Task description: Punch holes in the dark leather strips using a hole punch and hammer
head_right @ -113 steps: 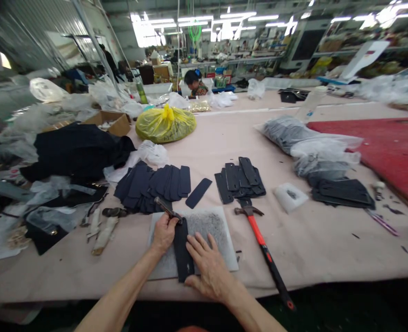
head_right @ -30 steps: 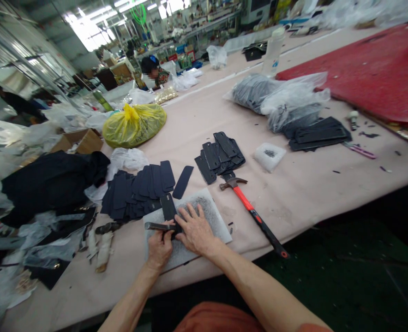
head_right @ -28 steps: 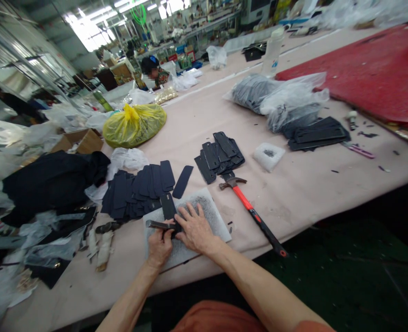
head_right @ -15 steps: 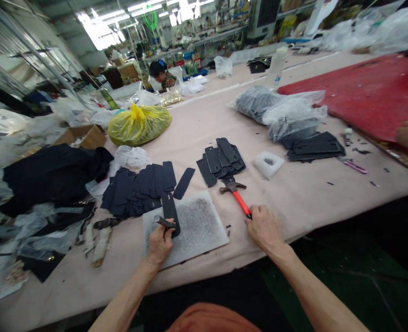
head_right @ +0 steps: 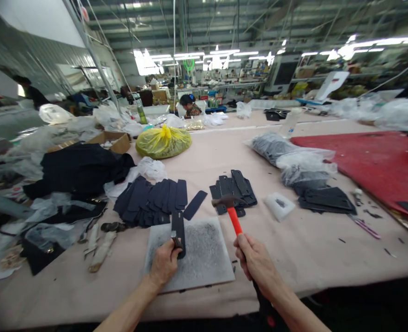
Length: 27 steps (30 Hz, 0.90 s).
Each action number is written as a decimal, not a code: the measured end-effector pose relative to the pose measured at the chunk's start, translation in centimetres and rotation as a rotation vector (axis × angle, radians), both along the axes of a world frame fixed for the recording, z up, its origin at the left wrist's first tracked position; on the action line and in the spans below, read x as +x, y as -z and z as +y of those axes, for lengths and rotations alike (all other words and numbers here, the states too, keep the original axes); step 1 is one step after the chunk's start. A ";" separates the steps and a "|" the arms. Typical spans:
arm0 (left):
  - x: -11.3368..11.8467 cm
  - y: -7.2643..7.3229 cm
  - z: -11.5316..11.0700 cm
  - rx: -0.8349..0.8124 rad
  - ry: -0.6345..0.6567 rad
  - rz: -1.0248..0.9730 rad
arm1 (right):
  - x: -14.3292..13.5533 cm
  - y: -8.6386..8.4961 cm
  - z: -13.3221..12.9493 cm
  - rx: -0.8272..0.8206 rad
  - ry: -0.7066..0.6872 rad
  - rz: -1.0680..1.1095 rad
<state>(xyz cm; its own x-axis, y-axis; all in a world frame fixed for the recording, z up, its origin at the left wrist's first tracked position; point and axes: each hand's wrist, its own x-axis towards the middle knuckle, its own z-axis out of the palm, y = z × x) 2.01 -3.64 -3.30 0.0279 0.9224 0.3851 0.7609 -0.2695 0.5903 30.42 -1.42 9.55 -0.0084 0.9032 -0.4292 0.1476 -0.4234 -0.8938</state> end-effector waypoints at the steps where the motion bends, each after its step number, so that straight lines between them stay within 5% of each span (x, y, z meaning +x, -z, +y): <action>1: 0.0 0.0 0.0 0.003 0.001 0.000 | -0.5 -2.3 -0.1 0.154 -0.043 -0.062; 4: 0.0 -0.2 0.0 0.005 0.004 0.001 | -2.1 -7.3 -0.6 0.665 -0.099 -0.348; 7: 0.0 -0.4 0.0 0.004 0.008 -0.003 | -3.3 -7.8 -1.3 0.948 -0.297 -0.597; 10: 0.0 -0.5 0.0 0.010 0.015 -0.003 | -3.4 -6.9 -1.3 0.916 -0.583 -0.821; 12: 0.0 -0.4 0.0 0.006 0.016 -0.003 | -3.1 -8.0 -0.9 0.869 -0.633 -0.887; 16: 0.0 -0.2 0.0 -0.005 0.017 -0.003 | -2.9 -12.1 -0.8 0.943 -0.287 -0.647; 18: 0.0 -0.3 0.0 -0.012 0.023 -0.005 | -3.2 -11.7 -1.3 0.996 -0.133 -0.513; 20: 0.1 -0.4 0.0 -0.012 0.020 -0.007 | -3.5 -9.6 -1.6 0.964 -0.243 -0.554; 23: 0.0 -0.7 -0.1 0.010 0.017 -0.006 | -3.2 -7.1 -1.1 0.725 -0.588 -0.766; 25: -0.2 -0.8 0.0 0.018 0.018 -0.004 | -2.9 -7.9 -0.5 0.675 -0.578 -0.793; 27: -0.2 -0.7 0.0 0.013 0.023 -0.006 | -2.8 -9.9 -0.1 0.763 -0.397 -0.704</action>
